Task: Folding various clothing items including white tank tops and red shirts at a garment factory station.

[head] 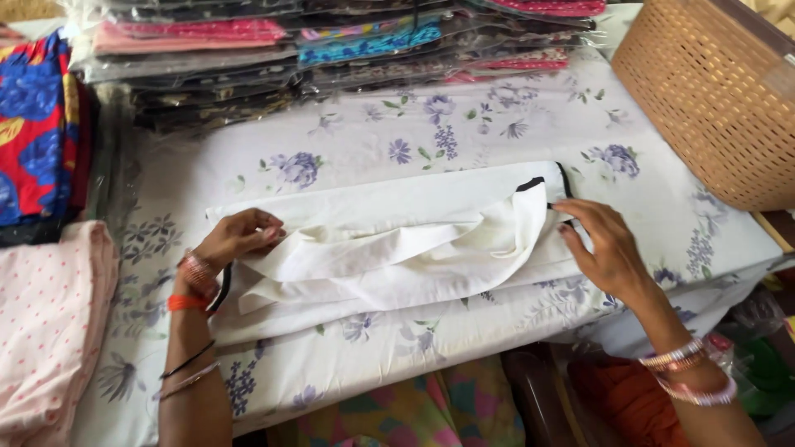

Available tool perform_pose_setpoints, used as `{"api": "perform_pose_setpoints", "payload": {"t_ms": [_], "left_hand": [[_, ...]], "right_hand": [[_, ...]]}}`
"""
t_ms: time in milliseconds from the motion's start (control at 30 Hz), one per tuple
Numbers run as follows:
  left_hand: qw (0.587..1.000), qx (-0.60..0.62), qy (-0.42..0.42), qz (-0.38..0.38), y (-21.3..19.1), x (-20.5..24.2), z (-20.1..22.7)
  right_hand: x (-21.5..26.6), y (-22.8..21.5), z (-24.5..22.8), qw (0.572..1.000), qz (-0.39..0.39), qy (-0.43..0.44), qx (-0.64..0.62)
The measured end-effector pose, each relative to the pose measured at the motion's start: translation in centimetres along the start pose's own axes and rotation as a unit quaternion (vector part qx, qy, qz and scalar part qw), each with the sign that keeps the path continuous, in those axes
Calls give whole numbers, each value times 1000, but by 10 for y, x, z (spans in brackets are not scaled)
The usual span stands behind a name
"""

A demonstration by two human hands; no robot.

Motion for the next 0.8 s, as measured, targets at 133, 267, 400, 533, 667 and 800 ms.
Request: {"api": "perform_pose_setpoints", "payload": {"t_ms": [133, 267, 400, 533, 667, 800], "left_hand": [[992, 35, 70, -97, -8, 21, 17], [969, -88, 145, -179, 7, 24, 25], [960, -252, 48, -111, 31, 32, 33], [962, -254, 35, -89, 30, 30, 34], [979, -160, 32, -123, 20, 13, 13], [981, -154, -3, -118, 22, 15, 17]], "right_hand": [[-33, 16, 1, 998, 6, 27, -60], [-58, 46, 0, 995, -27, 9, -92], [-63, 72, 2, 974, -192, -82, -90], [-38, 50, 26, 953, -303, 5, 25], [-20, -9, 22, 936, -279, 168, 133], [-19, -35, 15, 859, -329, 338, 197]]}}
Point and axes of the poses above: each hand's wrist, its own x-axis away from the middle knuckle, its own y-axis out of the palm, z = x × y, the point moved 1 cm from there along -x, towards the middle knuckle, and after that the axes turned 7 degrees about -y, right-handed, at the moved point
